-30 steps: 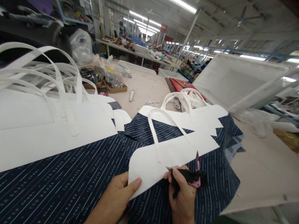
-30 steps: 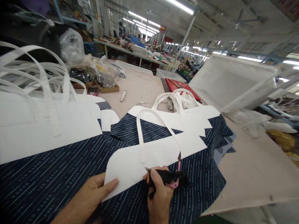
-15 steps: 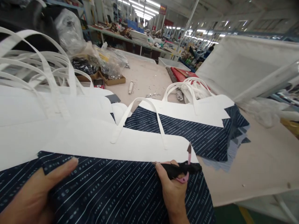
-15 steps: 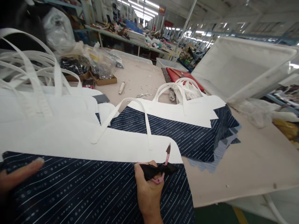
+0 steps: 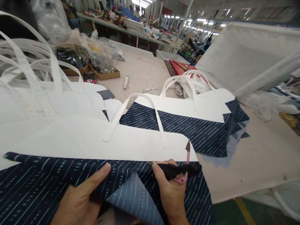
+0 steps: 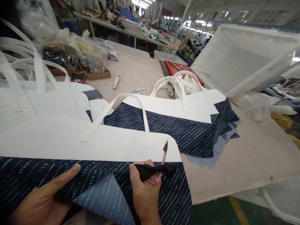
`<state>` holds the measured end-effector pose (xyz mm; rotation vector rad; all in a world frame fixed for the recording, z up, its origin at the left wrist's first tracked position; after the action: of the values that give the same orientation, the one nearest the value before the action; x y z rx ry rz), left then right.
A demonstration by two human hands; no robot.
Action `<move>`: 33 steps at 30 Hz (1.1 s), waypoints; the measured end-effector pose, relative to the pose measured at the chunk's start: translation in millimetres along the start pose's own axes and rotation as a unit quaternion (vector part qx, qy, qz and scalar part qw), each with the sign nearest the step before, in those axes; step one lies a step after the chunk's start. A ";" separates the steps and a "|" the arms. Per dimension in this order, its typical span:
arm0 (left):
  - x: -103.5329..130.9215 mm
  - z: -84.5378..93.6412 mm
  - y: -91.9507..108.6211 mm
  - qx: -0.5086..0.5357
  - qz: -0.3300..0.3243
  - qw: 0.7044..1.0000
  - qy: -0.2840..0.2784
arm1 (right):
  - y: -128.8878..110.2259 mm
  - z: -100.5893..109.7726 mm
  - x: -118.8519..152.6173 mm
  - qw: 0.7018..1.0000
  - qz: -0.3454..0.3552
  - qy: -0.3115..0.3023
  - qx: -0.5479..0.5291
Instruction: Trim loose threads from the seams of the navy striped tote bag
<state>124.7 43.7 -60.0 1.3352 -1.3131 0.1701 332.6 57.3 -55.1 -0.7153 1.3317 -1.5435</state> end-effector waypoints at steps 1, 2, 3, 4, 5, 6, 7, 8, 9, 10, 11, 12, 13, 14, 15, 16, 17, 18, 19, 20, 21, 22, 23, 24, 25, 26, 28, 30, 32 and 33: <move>2.0 -5.3 -2.8 -0.006 0.004 1.000 -0.013 | 1.0 0.1 0.0 1.000 0.000 0.001 0.002; 3.9 -10.6 -5.9 -0.015 0.015 0.999 -0.027 | 1.8 0.3 0.0 1.000 0.000 0.002 0.004; 5.3 -15.2 -8.7 -0.026 0.027 0.999 -0.038 | 2.4 0.6 0.0 1.000 -0.002 0.001 0.006; 6.2 -18.3 -10.9 -0.039 0.041 0.998 -0.041 | 2.9 1.1 0.1 1.000 -0.007 0.001 0.007; 6.5 -20.0 -12.4 -0.051 0.053 0.997 -0.036 | 3.2 1.5 0.1 1.000 -0.015 0.000 0.005; 6.3 -20.2 -13.3 -0.060 0.063 0.996 -0.025 | 3.3 1.9 0.1 1.000 -0.027 -0.001 -0.002; 5.8 -19.4 -13.7 -0.067 0.069 0.995 -0.011 | 3.3 1.9 0.0 0.999 -0.041 -0.002 -0.011; 5.0 -18.1 -14.1 -0.070 0.075 0.995 -0.001 | 3.2 1.6 -0.2 0.998 -0.056 0.000 -0.021; 4.1 -16.9 -14.3 -0.070 0.077 0.995 0.002 | 2.7 0.5 -0.6 0.997 -0.068 0.000 -0.033; 3.1 -15.8 -14.8 -0.070 0.079 0.994 -0.003 | 2.0 -1.4 -1.0 0.996 -0.076 0.000 -0.044; 2.1 -15.1 -15.3 -0.071 0.078 0.994 -0.014 | 1.4 -4.3 -1.6 0.995 -0.081 -0.002 -0.053; 1.0 -14.1 -16.1 -0.074 0.079 0.994 -0.021 | 1.3 -7.6 -2.0 0.994 -0.087 -0.005 -0.060; -0.2 -12.9 -17.0 -0.075 0.080 0.994 -0.025 | 1.6 -11.3 -2.3 0.993 -0.095 -0.009 -0.067; -1.4 -11.7 -18.0 -0.073 0.082 0.994 -0.024 | 2.6 -15.0 -2.3 0.992 -0.105 -0.014 -0.072; -2.5 -10.7 -19.0 -0.068 0.087 0.994 -0.022 | 3.7 -18.2 -2.0 0.991 -0.113 -0.020 -0.072; -3.7 -9.4 -20.1 -0.063 0.093 0.994 -0.015 | 4.6 -20.6 -1.4 0.991 -0.117 -0.023 -0.067; -4.6 -8.4 -21.0 -0.061 0.100 0.993 -0.010 | 5.3 -22.3 -0.8 0.991 -0.116 -0.028 -0.057; -5.5 -7.5 -21.7 -0.062 0.104 0.993 -0.008 | 5.6 -23.3 -0.1 0.992 -0.111 -0.033 -0.043; -6.2 -6.6 -22.2 -0.062 0.107 0.992 -0.005 | 5.7 -23.6 0.5 0.993 -0.105 -0.035 -0.030; -6.8 -5.6 -22.7 -0.061 0.110 0.992 -0.003 | 5.7 -23.6 1.0 0.994 -0.100 -0.037 -0.018; -7.1 -4.9 -23.5 -0.055 0.117 0.992 -0.003 | 5.7 -23.2 1.3 0.995 -0.097 -0.038 -0.008; -7.3 -4.2 -24.6 -0.044 0.128 0.991 0.001 | 5.6 -23.0 1.3 0.995 -0.096 -0.039 -0.001; -7.5 -4.0 -25.5 -0.034 0.136 0.990 0.002 | 5.4 -22.9 1.1 0.995 -0.094 -0.041 0.005; -7.9 -3.7 -26.0 -0.026 0.140 0.990 0.008 | 5.2 -23.0 0.7 0.995 -0.092 -0.043 0.010; -8.4 -3.6 -26.6 -0.021 0.143 0.989 0.012 | 5.1 -23.4 0.2 0.995 -0.091 -0.044 0.016; -9.4 -3.0 -27.0 -0.016 0.142 0.990 0.020 | 5.0 -23.9 -0.2 0.995 -0.090 -0.045 0.021; -12.1 -0.2 -28.3 -0.011 0.144 0.989 0.036 | 5.1 -24.8 -0.9 0.994 -0.094 -0.043 0.025; -15.4 3.5 -31.2 -0.001 0.165 0.986 0.034 | 5.4 -25.3 -1.0 0.994 -0.099 -0.038 0.025; -18.6 7.1 -32.9 0.002 0.172 0.985 0.017 | 5.4 -25.6 -0.8 0.994 -0.101 -0.036 0.026; -19.9 8.6 -33.3 0.006 0.171 0.985 0.010 | 5.3 -25.8 -0.7 0.994 -0.100 -0.036 0.027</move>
<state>137.1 37.3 -97.2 1.1053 -1.5201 0.4259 311.7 68.7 -66.2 -0.8838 1.1899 -1.6879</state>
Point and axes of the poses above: each hand's wrist, its own x-axis away from the middle knuckle, its own z-axis out of the back of the hand, y = z × x, the point moved 4 cm from there along -x, towards the middle knuckle, and after that the axes turned 4 degrees about y, right-handed, at the moved point
